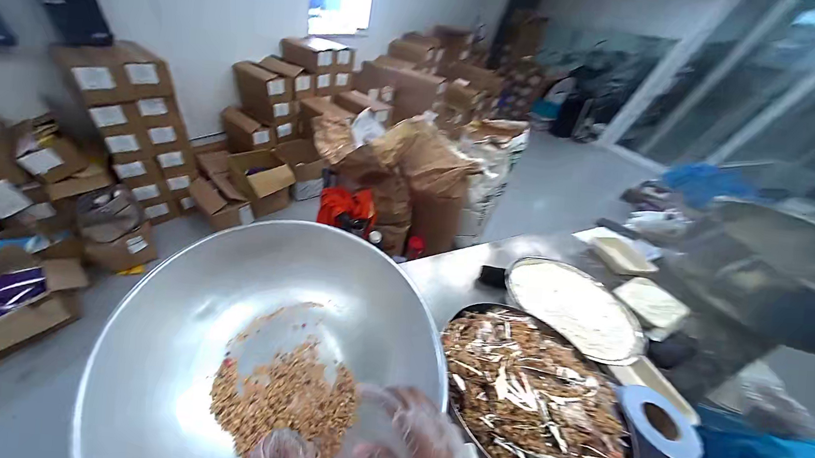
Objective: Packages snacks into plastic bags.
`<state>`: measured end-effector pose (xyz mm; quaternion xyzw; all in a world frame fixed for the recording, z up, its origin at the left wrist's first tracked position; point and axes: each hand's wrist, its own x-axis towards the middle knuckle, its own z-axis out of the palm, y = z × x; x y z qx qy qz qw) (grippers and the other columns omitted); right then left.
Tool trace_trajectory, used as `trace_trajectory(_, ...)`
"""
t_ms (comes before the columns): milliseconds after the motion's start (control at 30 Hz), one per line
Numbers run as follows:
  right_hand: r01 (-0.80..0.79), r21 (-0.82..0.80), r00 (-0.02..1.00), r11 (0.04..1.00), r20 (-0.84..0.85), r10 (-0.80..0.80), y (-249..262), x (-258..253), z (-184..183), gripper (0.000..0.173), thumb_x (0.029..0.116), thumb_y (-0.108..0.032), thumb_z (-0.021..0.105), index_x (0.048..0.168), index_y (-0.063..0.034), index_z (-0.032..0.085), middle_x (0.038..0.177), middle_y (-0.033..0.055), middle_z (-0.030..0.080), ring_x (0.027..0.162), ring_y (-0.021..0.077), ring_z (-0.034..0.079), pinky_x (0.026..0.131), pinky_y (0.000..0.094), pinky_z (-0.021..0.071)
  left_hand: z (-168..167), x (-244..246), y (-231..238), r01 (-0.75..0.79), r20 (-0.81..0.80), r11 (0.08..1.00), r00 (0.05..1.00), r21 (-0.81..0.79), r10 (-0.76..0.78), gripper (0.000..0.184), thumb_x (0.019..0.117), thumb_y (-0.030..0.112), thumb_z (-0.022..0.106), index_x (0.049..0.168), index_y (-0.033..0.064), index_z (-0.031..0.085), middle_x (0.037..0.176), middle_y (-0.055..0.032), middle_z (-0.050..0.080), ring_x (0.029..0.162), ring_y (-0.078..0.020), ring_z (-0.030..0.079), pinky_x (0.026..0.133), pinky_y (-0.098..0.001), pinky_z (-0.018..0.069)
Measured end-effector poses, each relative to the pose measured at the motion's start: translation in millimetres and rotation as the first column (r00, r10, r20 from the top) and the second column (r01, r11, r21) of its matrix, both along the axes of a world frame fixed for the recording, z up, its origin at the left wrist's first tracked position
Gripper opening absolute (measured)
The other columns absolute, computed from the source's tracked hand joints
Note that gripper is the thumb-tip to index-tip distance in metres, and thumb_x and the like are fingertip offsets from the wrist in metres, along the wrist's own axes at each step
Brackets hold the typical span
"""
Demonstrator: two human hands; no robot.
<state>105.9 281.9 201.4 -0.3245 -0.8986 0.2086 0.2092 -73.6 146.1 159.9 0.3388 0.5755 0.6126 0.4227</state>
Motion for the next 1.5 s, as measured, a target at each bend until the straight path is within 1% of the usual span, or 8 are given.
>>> trace_trajectory(167, 0.045, 0.061, 0.981, 0.997, -0.189, -0.032, -21, -25, -23, 0.036, 0.0896, -0.04, 0.075, 0.113, -0.013, 0.076, 0.109, 0.0127, 0.075, 0.098, 0.0302, 0.073, 0.082, 0.0493, 0.0609, -14, 0, 10, -0.37, 0.101, 0.929, 0.924, -0.006, 0.369, 0.023, 0.0821, -0.013, 0.06, 0.083, 0.0035, 0.044, 0.107, -0.0088, 0.07, 0.061, -0.0024, 0.06, 0.052, -0.0196, 0.0502)
trace_trajectory(267, 0.03, -0.358, 0.975, 0.933, -0.193, -0.105, -16, -45, -40, 0.072, 0.0843, -0.047, 0.078, 0.139, -0.0046, 0.059, 0.143, 0.0207, 0.057, 0.133, 0.0338, 0.055, 0.108, 0.0508, 0.0488, -12, 4, 20, -0.466, 0.121, 0.885, 0.877, -0.018, 0.464, 0.028, 0.0815, -0.014, 0.063, 0.077, 0.0062, 0.043, 0.093, -0.0043, 0.07, 0.068, -0.0023, 0.064, 0.058, -0.0184, 0.0532)
trace_trajectory(467, -0.188, -0.941, 0.924, 0.28, -0.266, -0.273, 36, -55, -48, 0.042, 0.0947, -0.014, 0.065, 0.133, -0.0015, 0.054, 0.094, 0.0057, 0.071, 0.079, 0.0137, 0.069, 0.072, 0.0299, 0.0591, -11, -20, 23, -0.42, 0.166, 0.906, 0.891, -0.051, 0.422, 0.034, 0.0785, -0.017, 0.067, 0.102, -0.0001, 0.05, 0.085, -0.0011, 0.068, 0.076, -0.0067, 0.069, 0.068, -0.0247, 0.0601)
trace_trajectory(600, -0.262, -0.874, 0.878, 0.409, -0.392, -0.276, 34, -62, -48, 0.01, 0.0975, -0.009, 0.059, 0.093, -0.0073, 0.067, 0.078, -0.0009, 0.071, 0.068, 0.0069, 0.066, 0.064, 0.0225, 0.0556, -23, -36, 21, -0.311, 0.085, 0.936, 0.941, -0.164, 0.327, 0.032, 0.0782, -0.01, 0.073, 0.106, -0.0028, 0.058, 0.082, -0.0028, 0.069, 0.07, -0.0071, 0.067, 0.065, -0.0248, 0.0587)
trace_trajectory(967, -0.152, -0.846, 0.93, 0.51, -0.297, -0.215, 45, -72, -57, 0.02, 0.1003, -0.018, 0.056, 0.086, -0.0095, 0.067, 0.068, -0.0067, 0.063, 0.057, 0.0019, 0.058, 0.057, 0.0199, 0.0506, -44, -58, 21, -0.31, -0.037, 0.94, 0.951, -0.143, 0.307, 0.025, 0.083, 0.0, 0.074, 0.071, 0.0113, 0.054, 0.058, 0.0105, 0.051, 0.053, 0.002, 0.05, 0.055, -0.0179, 0.0448)
trace_trajectory(1233, 0.094, -0.819, 0.937, 0.567, 0.265, 0.228, 82, -117, -119, 0.044, 0.1064, -0.028, 0.053, 0.141, -0.0022, 0.054, 0.126, 0.0214, 0.064, 0.11, 0.0308, 0.066, 0.099, 0.0477, 0.0529, -11, -104, 37, -0.542, -0.395, 0.823, 0.803, -0.17, 0.447, 0.029, 0.0922, 0.018, 0.071, 0.071, 0.0085, 0.053, 0.059, 0.0029, 0.051, 0.052, -0.0084, 0.053, 0.053, -0.0286, 0.049)
trace_trajectory(1367, 0.089, -0.642, 0.544, 0.762, 0.672, 0.503, 43, -146, -173, 0.07, 0.0963, -0.049, 0.066, 0.151, -0.0099, 0.047, 0.146, 0.0259, 0.053, 0.136, 0.0419, 0.051, 0.111, 0.0635, 0.0397, 3, -131, 73, -0.463, -0.496, 0.761, 0.841, -0.454, 0.216, 0.03, 0.0954, 0.025, 0.073, 0.102, -0.0028, 0.063, 0.095, -0.0191, 0.065, 0.093, -0.0307, 0.064, 0.088, -0.0492, 0.051)
trace_trajectory(1500, 0.055, -0.411, 0.597, 0.91, 0.744, 0.3, -3, -180, -210, 0.115, 0.0728, -0.074, 0.074, 0.164, -0.0317, 0.02, 0.165, 0.0278, 0.017, 0.146, 0.0529, 0.028, 0.103, 0.0701, 0.0439, -10, -132, 102, -0.403, -0.461, 0.717, 0.878, -0.568, 0.129, 0.044, 0.0969, 0.027, 0.071, 0.13, 0.0002, 0.061, 0.125, -0.0219, 0.066, 0.121, -0.0337, 0.061, 0.107, -0.0507, 0.0458)
